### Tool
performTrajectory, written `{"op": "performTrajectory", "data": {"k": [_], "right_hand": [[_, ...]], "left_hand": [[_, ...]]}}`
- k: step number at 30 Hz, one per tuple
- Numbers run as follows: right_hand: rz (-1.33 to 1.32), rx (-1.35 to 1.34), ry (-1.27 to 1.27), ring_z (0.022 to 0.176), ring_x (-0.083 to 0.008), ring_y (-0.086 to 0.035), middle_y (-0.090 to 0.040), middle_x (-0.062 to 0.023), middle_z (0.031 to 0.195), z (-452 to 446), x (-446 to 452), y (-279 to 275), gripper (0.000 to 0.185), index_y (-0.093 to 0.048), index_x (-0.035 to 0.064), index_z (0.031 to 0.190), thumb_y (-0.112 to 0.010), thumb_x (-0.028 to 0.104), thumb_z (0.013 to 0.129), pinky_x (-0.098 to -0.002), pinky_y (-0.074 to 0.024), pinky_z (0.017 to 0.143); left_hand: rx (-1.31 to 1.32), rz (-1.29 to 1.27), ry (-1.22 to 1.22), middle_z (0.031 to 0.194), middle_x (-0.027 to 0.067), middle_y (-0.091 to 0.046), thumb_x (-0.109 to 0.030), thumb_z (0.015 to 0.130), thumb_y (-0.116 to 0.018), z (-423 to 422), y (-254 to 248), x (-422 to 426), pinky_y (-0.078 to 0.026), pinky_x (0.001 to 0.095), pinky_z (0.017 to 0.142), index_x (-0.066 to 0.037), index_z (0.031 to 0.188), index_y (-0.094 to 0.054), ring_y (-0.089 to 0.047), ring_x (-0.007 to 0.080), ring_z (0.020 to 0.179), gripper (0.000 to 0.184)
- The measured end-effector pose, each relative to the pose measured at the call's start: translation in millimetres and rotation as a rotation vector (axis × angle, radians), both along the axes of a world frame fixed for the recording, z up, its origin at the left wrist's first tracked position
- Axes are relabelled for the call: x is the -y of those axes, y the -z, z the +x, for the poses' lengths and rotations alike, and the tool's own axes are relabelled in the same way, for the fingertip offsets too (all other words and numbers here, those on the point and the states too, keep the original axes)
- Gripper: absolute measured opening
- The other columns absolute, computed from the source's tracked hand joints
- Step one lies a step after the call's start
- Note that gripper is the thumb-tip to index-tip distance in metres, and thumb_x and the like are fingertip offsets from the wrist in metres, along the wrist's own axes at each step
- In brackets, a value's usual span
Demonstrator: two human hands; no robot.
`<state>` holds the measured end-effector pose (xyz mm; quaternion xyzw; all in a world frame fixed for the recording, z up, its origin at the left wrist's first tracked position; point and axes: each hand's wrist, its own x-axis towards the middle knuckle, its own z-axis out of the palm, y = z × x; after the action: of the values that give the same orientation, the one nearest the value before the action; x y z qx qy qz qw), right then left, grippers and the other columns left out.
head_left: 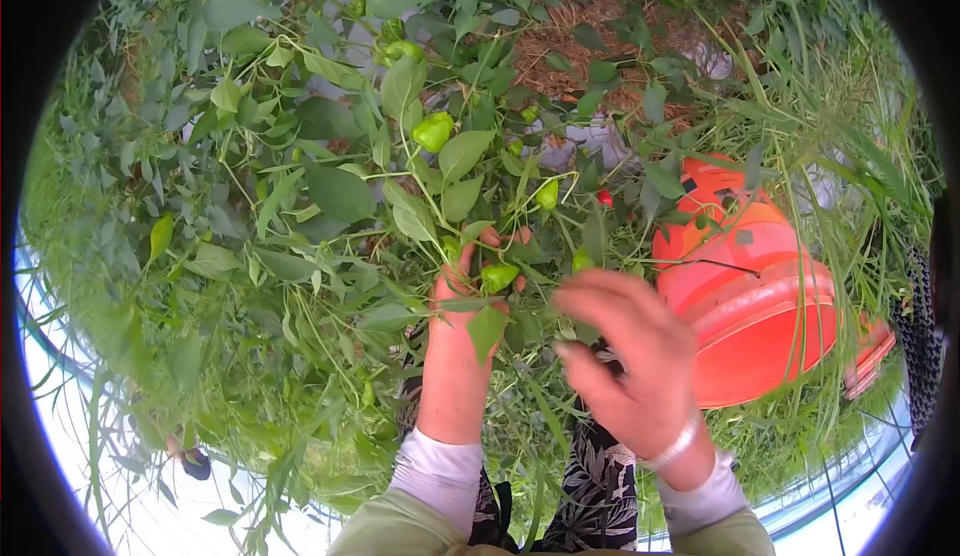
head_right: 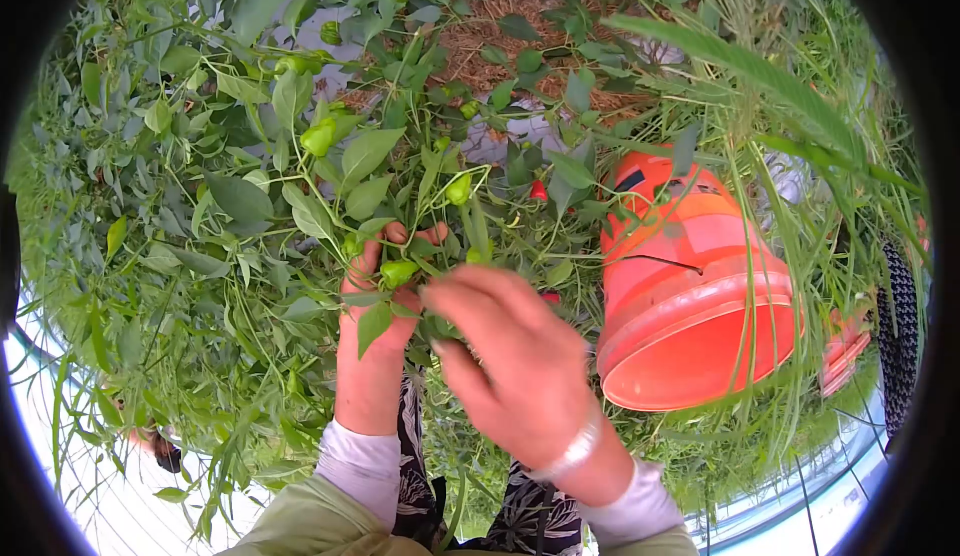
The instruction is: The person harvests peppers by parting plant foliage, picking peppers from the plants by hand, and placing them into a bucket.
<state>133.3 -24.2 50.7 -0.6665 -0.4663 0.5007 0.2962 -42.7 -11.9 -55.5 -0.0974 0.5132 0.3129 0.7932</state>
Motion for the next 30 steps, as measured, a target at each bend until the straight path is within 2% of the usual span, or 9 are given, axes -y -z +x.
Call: {"op": "performTrajectory", "data": {"k": [2, 9, 14, 16, 17, 20, 26, 28, 30], "right_hand": [[0.050, 0.035, -0.014, 0.085, -0.0317, -0.058, -0.058, -0.0141, 0.097, -26, -8, 37, 0.034, -0.056, 0.0028, 0.098, -0.065, 0.002, 0.065, -0.0347, -0.0480, 0.073], [-0.024, 0.054, -0.147, 0.072, -0.0331, -0.057, -0.053, -0.0144, 0.083, -28, 5, 57, 0.030, -0.051, 0.0034, 0.092, -0.066, 0.010, 0.066, -0.0395, -0.0485, 0.062], [0.066, -0.022, -0.092, 0.064, -0.0332, -0.056, -0.052, -0.0117, 0.068, -22, 50, 68, 0.023, -0.050, 0.0045, 0.085, -0.065, 0.010, 0.068, -0.0382, -0.0470, 0.054], [-0.037, 0.038, -0.106, 0.062, -0.0324, -0.056, -0.052, -0.0115, 0.065, -19, 73, 60, 0.019, -0.052, 0.0043, 0.084, -0.064, 0.009, 0.070, -0.0374, -0.0461, 0.053], [-0.134, 0.094, -0.116, 0.059, -0.0317, -0.055, -0.052, -0.0113, 0.063, -18, 83, 55, 0.015, -0.054, 0.0042, 0.083, -0.062, 0.009, 0.071, -0.0366, -0.0452, 0.053], [-0.286, 0.155, -0.251, 0.059, -0.0289, -0.056, -0.055, -0.0140, 0.065, -12, 98, 31, 0.012, -0.059, 0.0034, 0.085, -0.060, 0.008, 0.074, -0.0344, -0.0453, 0.054], [-0.484, -0.720, -0.019, 0.067, -0.0254, -0.059, -0.061, -0.0111, 0.073, 26, 25, -5, 0.016, -0.062, 0.0006, 0.090, -0.059, 0.009, 0.077, -0.0313, -0.0467, 0.063], [-0.155, -0.380, -0.037, 0.070, -0.0212, -0.059, -0.062, -0.0076, 0.075, 35, -18, 25, 0.018, -0.062, 0.0001, 0.091, -0.059, 0.013, 0.079, -0.0293, -0.0458, 0.064], [-0.328, -0.220, 0.065, 0.063, -0.0104, -0.055, -0.060, -0.0049, 0.071, 37, -63, 78, 0.022, -0.061, -0.0015, 0.088, -0.058, 0.019, 0.081, -0.0268, -0.0445, 0.059]], "left_hand": [[0.025, -0.019, -0.041, 0.099, 0.0165, -0.061, -0.030, 0.084, -0.060, -5, 7, 8, -0.045, 0.0394, 0.088, -0.006, 0.090, -0.058, -0.056, 0.0286, 0.100, 0.025], [-0.158, 0.158, 0.188, 0.102, 0.0067, -0.058, -0.023, 0.086, -0.059, 15, -5, 13, -0.045, 0.0281, 0.079, -0.004, 0.106, -0.055, -0.056, 0.0143, 0.091, 0.028], [-0.399, 0.209, 0.287, 0.101, 0.0087, -0.058, -0.004, 0.082, -0.057, 17, 7, 37, -0.046, 0.0298, 0.074, -0.002, 0.112, -0.052, -0.056, 0.0169, 0.091, 0.030], [-0.646, 0.910, 0.918, 0.097, 0.0120, -0.057, -0.002, 0.077, -0.057, 14, 18, 34, -0.047, 0.0366, 0.072, -0.007, 0.118, -0.048, -0.058, 0.0234, 0.086, 0.042], [-0.683, 0.830, 1.122, 0.092, 0.0144, -0.056, -0.002, 0.072, -0.059, 15, 13, 32, -0.046, 0.0407, 0.071, -0.012, 0.115, -0.050, -0.057, 0.0316, 0.081, 0.045], [-0.725, 0.821, 1.272, 0.099, 0.0141, -0.057, 0.005, 0.071, -0.056, 24, -1, 31, -0.044, 0.0397, 0.080, -0.009, 0.108, -0.054, -0.054, 0.0328, 0.093, 0.039], [-0.714, 1.101, 1.437, 0.109, 0.0143, -0.057, -0.014, 0.077, -0.057, 13, 8, 59, -0.043, 0.0431, 0.083, -0.013, 0.125, -0.041, -0.049, 0.0369, 0.106, 0.051], [-0.616, 0.841, 1.536, 0.112, 0.0184, -0.056, -0.023, 0.080, -0.052, 25, 9, 62, -0.044, 0.0444, 0.083, -0.008, 0.126, -0.039, -0.051, 0.0378, 0.105, 0.050], [-0.643, 0.720, 1.797, 0.108, 0.0239, -0.056, -0.027, 0.080, -0.050, 48, 3, 52, -0.045, 0.0477, 0.081, -0.002, 0.124, -0.039, -0.058, 0.0378, 0.095, 0.051]]}}
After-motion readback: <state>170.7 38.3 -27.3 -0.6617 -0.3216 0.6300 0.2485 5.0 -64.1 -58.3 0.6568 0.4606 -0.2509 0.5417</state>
